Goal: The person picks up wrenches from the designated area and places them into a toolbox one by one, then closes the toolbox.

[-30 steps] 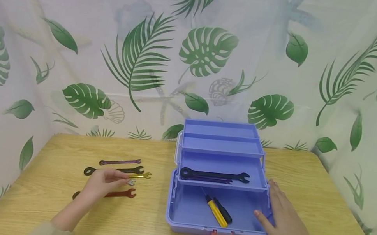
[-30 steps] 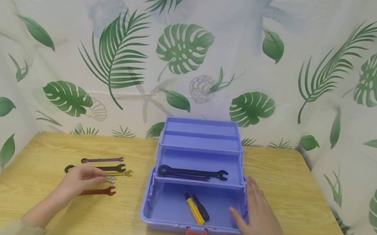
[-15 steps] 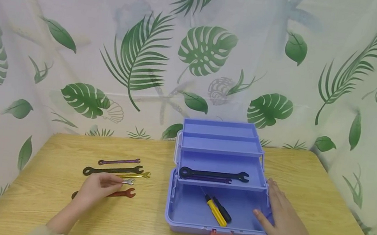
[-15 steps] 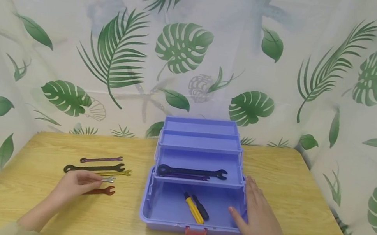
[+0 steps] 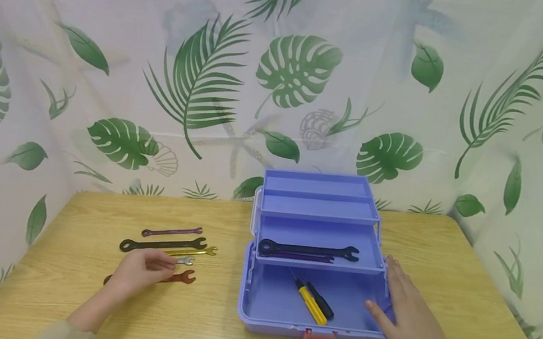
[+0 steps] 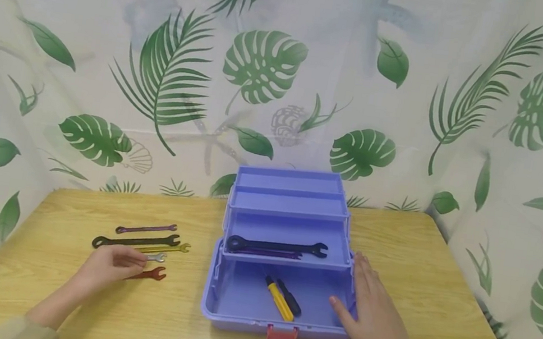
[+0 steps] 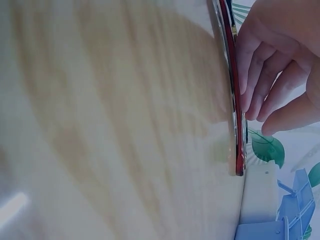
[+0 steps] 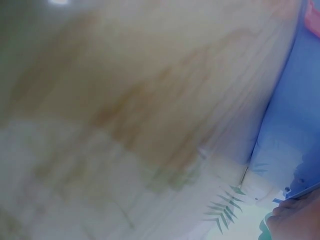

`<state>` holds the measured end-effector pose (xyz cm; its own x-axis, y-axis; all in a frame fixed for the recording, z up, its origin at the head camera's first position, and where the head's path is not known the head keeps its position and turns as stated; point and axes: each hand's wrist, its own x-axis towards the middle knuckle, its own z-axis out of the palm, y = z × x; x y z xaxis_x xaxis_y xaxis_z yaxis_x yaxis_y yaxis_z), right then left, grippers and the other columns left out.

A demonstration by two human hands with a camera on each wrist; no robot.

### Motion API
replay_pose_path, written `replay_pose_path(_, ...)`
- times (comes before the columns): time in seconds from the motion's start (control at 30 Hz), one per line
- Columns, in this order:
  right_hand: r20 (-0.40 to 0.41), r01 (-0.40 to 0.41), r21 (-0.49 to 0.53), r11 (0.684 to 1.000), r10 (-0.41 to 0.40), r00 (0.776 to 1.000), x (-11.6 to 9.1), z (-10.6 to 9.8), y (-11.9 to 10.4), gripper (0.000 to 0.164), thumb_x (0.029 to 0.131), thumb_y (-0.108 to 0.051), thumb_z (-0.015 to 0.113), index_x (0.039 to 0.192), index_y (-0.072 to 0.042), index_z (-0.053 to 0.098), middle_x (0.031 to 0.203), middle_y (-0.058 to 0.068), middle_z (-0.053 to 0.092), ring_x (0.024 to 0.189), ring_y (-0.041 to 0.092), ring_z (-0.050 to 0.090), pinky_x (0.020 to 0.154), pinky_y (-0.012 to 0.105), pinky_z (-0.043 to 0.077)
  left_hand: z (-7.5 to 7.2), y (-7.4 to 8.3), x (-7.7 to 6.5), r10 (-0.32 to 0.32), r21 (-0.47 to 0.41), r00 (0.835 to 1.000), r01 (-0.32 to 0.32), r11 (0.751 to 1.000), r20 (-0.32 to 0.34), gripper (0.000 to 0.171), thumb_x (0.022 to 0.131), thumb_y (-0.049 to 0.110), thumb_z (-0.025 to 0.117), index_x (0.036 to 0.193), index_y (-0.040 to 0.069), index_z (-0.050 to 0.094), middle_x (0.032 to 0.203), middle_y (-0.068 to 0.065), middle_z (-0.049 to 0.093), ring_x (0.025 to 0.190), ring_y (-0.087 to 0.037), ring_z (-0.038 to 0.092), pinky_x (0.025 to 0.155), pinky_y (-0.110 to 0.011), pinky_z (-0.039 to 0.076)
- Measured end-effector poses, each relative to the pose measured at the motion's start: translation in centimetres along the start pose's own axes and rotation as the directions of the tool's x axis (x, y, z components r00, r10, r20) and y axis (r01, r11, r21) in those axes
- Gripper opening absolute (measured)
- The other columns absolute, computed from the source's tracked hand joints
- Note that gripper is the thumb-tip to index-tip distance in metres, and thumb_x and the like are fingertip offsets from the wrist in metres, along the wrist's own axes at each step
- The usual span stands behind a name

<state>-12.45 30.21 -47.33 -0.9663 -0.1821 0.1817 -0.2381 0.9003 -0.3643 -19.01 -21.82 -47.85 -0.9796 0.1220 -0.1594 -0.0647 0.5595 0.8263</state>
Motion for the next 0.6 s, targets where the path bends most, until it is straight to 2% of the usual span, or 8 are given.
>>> replay_pose_path(0.27,0.011,-0.005,-0.004,1.000,0.005,1.000,0.10,-0.13,-0.10,0.093,0.102,-0.041,0.069,0.164,0.011,0.022,0.169,0.033,0.028,0.152,0.056,0.034,0.118,0.072,0.036,-0.25,-0.51,0.21,0.122,0.021,0.989,-0.124,0.992,0.088,0.026,0.090,0.000,0.081,0.115,-0.003,0.078,0.111,-0.018,0.080,0.092,-0.014,0.074,0.078,-0.020,0.061)
replay_pose_path(0.6,0.008,-0.008,-0.006,1.000,0.008,1.000,0.06,0.07,0.01,0.093,0.103,-0.043,0.067,0.165,0.009,0.021,0.170,0.033,0.027,0.153,0.055,0.033,0.118,0.072,0.035,-0.34,-0.99,0.58,0.211,0.118,0.971,-0.224,0.967,0.116,0.023,0.086,-0.006,0.082,0.109,-0.001,0.079,0.106,-0.016,0.080,0.090,-0.015,0.074,0.076,-0.019,0.060)
